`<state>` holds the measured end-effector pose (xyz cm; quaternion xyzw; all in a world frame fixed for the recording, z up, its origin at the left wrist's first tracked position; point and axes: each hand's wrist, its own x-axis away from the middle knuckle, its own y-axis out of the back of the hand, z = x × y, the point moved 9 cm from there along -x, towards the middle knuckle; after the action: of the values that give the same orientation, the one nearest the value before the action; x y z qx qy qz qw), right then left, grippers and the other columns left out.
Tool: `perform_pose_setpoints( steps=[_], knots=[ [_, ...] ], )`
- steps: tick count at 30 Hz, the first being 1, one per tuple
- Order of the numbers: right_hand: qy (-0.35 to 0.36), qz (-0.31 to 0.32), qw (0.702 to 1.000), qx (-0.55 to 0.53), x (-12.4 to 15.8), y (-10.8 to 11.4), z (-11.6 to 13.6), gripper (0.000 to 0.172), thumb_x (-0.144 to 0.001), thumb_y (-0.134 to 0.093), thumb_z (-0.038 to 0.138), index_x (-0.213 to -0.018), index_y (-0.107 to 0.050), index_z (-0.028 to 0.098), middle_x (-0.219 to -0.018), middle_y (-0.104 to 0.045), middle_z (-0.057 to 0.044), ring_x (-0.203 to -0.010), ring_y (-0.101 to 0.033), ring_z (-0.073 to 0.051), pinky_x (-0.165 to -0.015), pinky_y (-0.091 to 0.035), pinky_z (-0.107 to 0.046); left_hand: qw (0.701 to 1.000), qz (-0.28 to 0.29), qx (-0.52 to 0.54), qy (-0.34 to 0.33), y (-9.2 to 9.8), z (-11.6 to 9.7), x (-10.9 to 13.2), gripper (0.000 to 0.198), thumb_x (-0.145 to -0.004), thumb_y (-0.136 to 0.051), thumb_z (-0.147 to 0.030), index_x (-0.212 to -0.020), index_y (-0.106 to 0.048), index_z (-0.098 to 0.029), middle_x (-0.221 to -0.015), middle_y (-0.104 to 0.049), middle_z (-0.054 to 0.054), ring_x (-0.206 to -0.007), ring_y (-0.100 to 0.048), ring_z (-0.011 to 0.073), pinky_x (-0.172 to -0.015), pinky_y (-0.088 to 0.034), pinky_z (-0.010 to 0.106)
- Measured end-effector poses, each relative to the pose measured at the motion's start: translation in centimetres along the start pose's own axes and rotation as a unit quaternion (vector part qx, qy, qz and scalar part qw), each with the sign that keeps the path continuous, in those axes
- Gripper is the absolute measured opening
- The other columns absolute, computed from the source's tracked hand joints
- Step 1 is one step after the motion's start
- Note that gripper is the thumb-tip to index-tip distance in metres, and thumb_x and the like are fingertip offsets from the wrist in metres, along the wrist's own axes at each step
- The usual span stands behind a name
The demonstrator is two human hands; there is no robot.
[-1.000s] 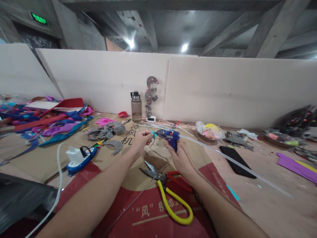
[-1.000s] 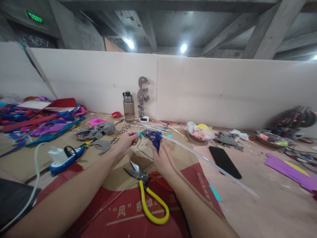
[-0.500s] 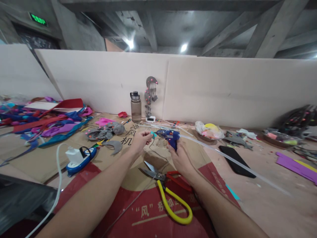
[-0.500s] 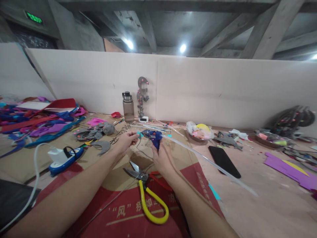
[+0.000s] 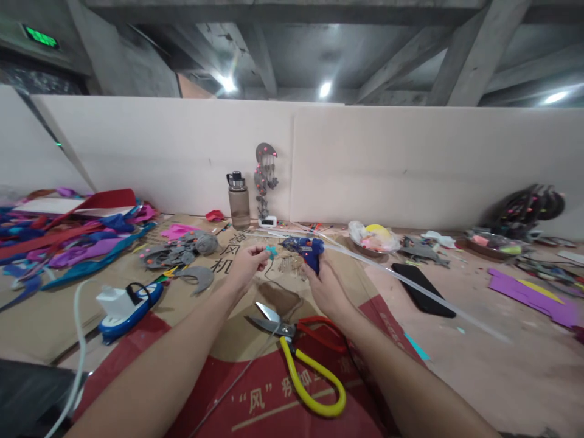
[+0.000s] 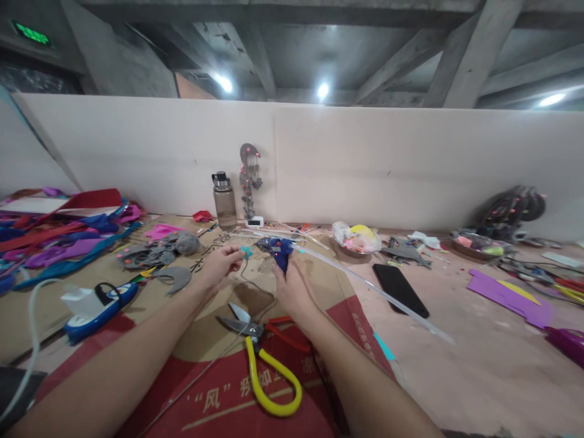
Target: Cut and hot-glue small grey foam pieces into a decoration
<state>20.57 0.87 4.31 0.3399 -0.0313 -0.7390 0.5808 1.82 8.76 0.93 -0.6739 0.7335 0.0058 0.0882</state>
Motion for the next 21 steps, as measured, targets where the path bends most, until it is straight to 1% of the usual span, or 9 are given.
perform_pose_setpoints(
  steps=[2, 4, 6, 8, 11, 14, 17, 21],
  knots=[
    [-0.033, 0.011, 0.999, -0.027, -0.8, 0.1, -0.9, 0.030, -0.084, -0.049, 0.028, -0.111, -0.054, 0.017, -0.098, -0.065, -0.009, -0.090, -0.060, -0.022, -0.084, -0.047, -0.036, 1.000, -0.001, -0.006, 0.010, -0.1, 0.0, 0.2, 0.033, -0.058, -0.075, -0.039, -0.071, -0.060, -0.013, -0.053, -0.053, -0.004, -0.046, -0.042, 0.0059, -0.049, -0.029, 0.020],
    [-0.088, 0.037, 0.994, -0.054, -1.7, -0.1, -2.6, 0.019, -0.082, -0.052, 0.027, -0.099, -0.055, 0.020, -0.080, -0.063, -0.003, -0.071, -0.060, -0.018, -0.068, -0.048, -0.030, 1.000, -0.011, -0.010, 0.018, 0.0, -0.2, 0.3, 0.035, -0.055, -0.076, -0.040, -0.070, -0.059, -0.014, -0.052, -0.052, -0.004, -0.045, -0.042, 0.0062, -0.048, -0.029, 0.020],
    [-0.152, 0.063, 0.982, -0.092, -2.3, -0.6, -4.7, 0.009, -0.082, -0.054, 0.027, -0.090, -0.052, 0.022, -0.062, -0.055, 0.002, -0.053, -0.053, -0.014, -0.053, -0.043, -0.026, 1.000, -0.009, -0.003, 0.018, -0.1, -0.4, 0.4, 0.036, -0.053, -0.078, -0.040, -0.069, -0.059, -0.014, -0.052, -0.052, -0.004, -0.046, -0.043, 0.0067, -0.048, -0.029, 0.020],
    [-0.193, 0.084, 0.967, -0.145, -2.7, -1.3, -6.5, 0.006, -0.084, -0.053, 0.025, -0.087, -0.048, 0.022, -0.056, -0.050, 0.006, -0.044, -0.047, -0.012, -0.047, -0.039, -0.024, 1.000, -0.002, -0.003, 0.024, -0.3, -0.4, 0.6, 0.036, -0.054, -0.079, -0.040, -0.069, -0.059, -0.014, -0.054, -0.052, -0.004, -0.047, -0.042, 0.0061, -0.048, -0.030, 0.019],
    [-0.213, 0.096, 0.951, -0.201, -2.7, -2.4, -8.8, 0.005, -0.086, -0.051, 0.024, -0.087, -0.048, 0.021, -0.058, -0.052, 0.006, -0.043, -0.046, -0.010, -0.047, -0.040, -0.023, 0.999, 0.002, -0.009, 0.042, -0.6, -0.1, 1.0, 0.037, -0.053, -0.082, -0.038, -0.068, -0.059, -0.013, -0.054, -0.052, -0.004, -0.048, -0.042, 0.0057, -0.047, -0.030, 0.018],
    [-0.203, 0.090, 0.961, -0.167, -2.4, -3.0, -10.6, 0.010, -0.085, -0.056, 0.028, -0.090, -0.052, 0.020, -0.061, -0.056, 0.004, -0.050, -0.051, -0.011, -0.051, -0.042, -0.023, 0.998, -0.004, -0.003, 0.056, -1.0, 0.2, 1.6, 0.038, -0.055, -0.083, -0.038, -0.074, -0.062, -0.013, -0.058, -0.055, -0.003, -0.050, -0.044, 0.0053, -0.046, -0.030, 0.016],
    [-0.176, 0.090, 0.974, -0.112, -2.2, -3.3, -11.1, 0.014, -0.084, -0.058, 0.031, -0.093, -0.056, 0.020, -0.068, -0.060, 0.001, -0.061, -0.057, -0.013, -0.058, -0.046, -0.024, 0.997, 0.011, -0.016, 0.081, -1.9, 0.6, 2.4, 0.038, -0.054, -0.084, -0.038, -0.073, -0.062, -0.013, -0.056, -0.054, -0.003, -0.049, -0.043, 0.0056, -0.045, -0.030, 0.016],
    [-0.151, 0.102, 0.980, -0.076, -2.1, -3.3, -10.6, 0.018, -0.085, -0.056, 0.032, -0.098, -0.056, 0.019, -0.076, -0.062, -0.001, -0.070, -0.060, -0.015, -0.063, -0.046, -0.026, 0.994, 0.003, -0.036, 0.101, -2.3, 0.8, 3.0, 0.039, -0.053, -0.085, -0.039, -0.073, -0.063, -0.014, -0.052, -0.053, -0.003, -0.046, -0.041, 0.0057, -0.042, -0.028, 0.015]
  ],
)
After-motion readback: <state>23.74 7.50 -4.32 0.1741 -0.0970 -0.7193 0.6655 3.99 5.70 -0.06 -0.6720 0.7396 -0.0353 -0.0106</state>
